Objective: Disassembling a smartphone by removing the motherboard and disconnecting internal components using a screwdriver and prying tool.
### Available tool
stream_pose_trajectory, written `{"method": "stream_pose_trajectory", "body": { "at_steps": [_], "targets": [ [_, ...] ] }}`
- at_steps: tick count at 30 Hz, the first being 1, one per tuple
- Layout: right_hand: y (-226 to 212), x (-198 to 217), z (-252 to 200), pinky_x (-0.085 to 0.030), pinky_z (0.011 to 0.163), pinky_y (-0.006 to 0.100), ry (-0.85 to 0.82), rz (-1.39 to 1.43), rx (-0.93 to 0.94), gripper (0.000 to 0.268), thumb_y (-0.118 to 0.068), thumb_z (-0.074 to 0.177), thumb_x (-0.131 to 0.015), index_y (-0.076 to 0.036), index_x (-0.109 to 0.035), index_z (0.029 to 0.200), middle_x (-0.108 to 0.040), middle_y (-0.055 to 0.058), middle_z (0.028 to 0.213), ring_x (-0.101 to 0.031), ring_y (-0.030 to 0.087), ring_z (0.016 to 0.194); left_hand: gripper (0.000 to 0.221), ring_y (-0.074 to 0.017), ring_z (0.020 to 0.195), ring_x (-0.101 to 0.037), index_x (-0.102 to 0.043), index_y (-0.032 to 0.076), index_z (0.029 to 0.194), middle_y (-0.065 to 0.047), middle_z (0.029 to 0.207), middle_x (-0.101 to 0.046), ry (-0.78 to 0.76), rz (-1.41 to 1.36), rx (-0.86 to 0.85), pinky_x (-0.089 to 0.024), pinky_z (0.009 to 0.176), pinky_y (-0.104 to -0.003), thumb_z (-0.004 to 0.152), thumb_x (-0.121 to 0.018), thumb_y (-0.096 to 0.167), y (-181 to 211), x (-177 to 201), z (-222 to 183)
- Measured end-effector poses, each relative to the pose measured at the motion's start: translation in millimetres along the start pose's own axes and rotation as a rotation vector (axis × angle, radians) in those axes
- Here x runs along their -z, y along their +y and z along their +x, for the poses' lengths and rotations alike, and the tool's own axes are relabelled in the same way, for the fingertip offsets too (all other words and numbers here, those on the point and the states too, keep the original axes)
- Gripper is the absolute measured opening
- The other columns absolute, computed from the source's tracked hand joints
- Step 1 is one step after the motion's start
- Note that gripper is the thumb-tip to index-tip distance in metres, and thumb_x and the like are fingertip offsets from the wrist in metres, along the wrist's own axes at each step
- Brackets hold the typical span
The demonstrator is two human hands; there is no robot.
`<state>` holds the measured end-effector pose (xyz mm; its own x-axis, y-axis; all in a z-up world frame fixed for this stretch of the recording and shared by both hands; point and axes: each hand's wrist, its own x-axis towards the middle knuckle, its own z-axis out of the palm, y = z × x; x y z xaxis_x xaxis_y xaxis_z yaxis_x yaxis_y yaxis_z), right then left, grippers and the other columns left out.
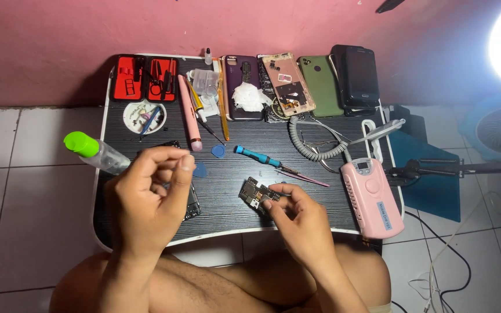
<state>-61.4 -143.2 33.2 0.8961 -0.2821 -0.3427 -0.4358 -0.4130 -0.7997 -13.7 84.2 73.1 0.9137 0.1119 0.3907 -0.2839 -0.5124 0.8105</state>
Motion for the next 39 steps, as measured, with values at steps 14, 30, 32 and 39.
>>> {"method": "stream_pose_trajectory", "body": {
  "at_steps": [14, 30, 32, 39],
  "targets": [
    [18.4, -15.3, 0.4, -0.062, 0.073, 0.04, 0.242, -0.225, 0.476, 0.029, -0.016, 0.083, -0.082, -0.01, -0.079, 0.112, -0.078, 0.014, 0.096, -0.076, 0.035, 0.088, 0.071, -0.0354, 0.109, -0.064, -0.06, 0.011, 0.116, -0.013, 0.106, -0.066, 0.01, 0.821, 0.217, -0.06, 0.07, -0.056, 0.071, -0.085, 0.06, -29.4, -28.9, -53.7],
    [31.8, 4.6, -27.1, -0.062, 0.085, 0.026, 0.104, 0.0, 0.836, 0.017, -0.007, 0.091, -0.074, -0.004, -0.074, 0.108, -0.075, 0.011, 0.109, -0.075, 0.017, 0.088, 0.079, -0.0462, 0.114, -0.052, -0.054, 0.019, 0.131, -0.022, 0.12, -0.06, 0.009, 0.548, 0.266, -0.041, 0.101, -0.052, 0.058, -0.082, 0.03, -50.4, -18.2, -45.2],
    [32.3, 5.0, -26.6, -0.061, 0.084, 0.026, 0.103, -0.003, 0.831, 0.017, -0.007, 0.091, -0.074, -0.005, -0.074, 0.108, -0.074, 0.01, 0.108, -0.074, 0.016, 0.086, 0.086, -0.0438, 0.117, -0.052, -0.048, 0.019, 0.138, -0.02, 0.124, -0.054, -0.022, 0.49, 0.311, -0.044, 0.099, -0.052, 0.059, -0.082, 0.023, -36.5, -16.8, -42.1],
    [28.7, 3.1, -24.1, -0.061, 0.083, 0.025, 0.103, -0.032, 0.843, 0.018, -0.007, 0.09, -0.074, -0.004, -0.074, 0.108, -0.074, 0.009, 0.108, -0.073, 0.017, 0.086, 0.097, -0.0428, 0.118, -0.057, -0.037, 0.02, 0.151, -0.015, 0.136, -0.042, -0.031, 0.394, 0.394, -0.051, 0.086, -0.06, 0.065, -0.081, 0.015, -15.5, -13.2, -38.3]
  ]
}}
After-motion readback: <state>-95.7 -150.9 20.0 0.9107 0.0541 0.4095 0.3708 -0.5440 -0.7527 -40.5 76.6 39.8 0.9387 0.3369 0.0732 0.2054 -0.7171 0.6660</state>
